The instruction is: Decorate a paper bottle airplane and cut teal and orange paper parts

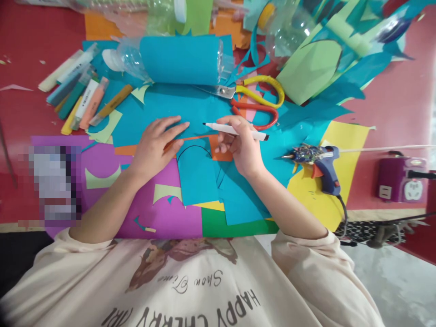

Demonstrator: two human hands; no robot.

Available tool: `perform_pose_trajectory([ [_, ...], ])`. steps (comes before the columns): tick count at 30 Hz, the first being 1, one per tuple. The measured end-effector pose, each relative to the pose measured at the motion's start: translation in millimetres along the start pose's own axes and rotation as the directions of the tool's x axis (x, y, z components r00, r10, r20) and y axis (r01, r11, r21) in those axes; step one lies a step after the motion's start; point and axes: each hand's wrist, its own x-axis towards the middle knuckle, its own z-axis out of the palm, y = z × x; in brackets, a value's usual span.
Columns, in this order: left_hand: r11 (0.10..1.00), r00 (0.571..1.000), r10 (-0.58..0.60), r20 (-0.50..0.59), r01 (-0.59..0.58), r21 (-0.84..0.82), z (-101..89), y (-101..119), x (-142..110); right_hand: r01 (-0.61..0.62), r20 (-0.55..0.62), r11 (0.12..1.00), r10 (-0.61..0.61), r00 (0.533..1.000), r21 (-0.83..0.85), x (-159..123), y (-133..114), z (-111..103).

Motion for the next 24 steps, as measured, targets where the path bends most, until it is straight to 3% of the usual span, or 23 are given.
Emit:
perform_pose_trajectory([
  [9,0.997,0.996,-0.017,-0.086,0.023,0.071,1.0,-3.1,-4.2,-0.086,0.048,0.996,0.084,0.995,0.037,0.4,-1.2,-1.0],
  [13,0.989,0.979,-0.045,-0.197,0.016,-0.145,0.5,1.0,-6.3,-0.100,0.037,0.992,0.098,0.994,0.072,-0.6,-1.0,2.4],
  [17,0.902,0.960,-0.081,-0.269,-0.045,-0.430,-1.7,10.9,-6.8,-0.110,0.085,0.990,0.102,0.991,0.091,-2.3,0.1,5.0],
  [20,0.867,0.953,-0.087,-0.290,-0.071,-0.493,-2.4,15.2,-7.2,-0.142,0.142,0.981,0.123,0.982,0.132,-3.3,0.9,5.2],
  [24,0.894,0.961,-0.041,-0.275,-0.088,-0.439,-3.1,15.4,-8.4,-0.187,0.160,0.966,0.159,0.974,0.178,-3.6,1.8,5.0],
])
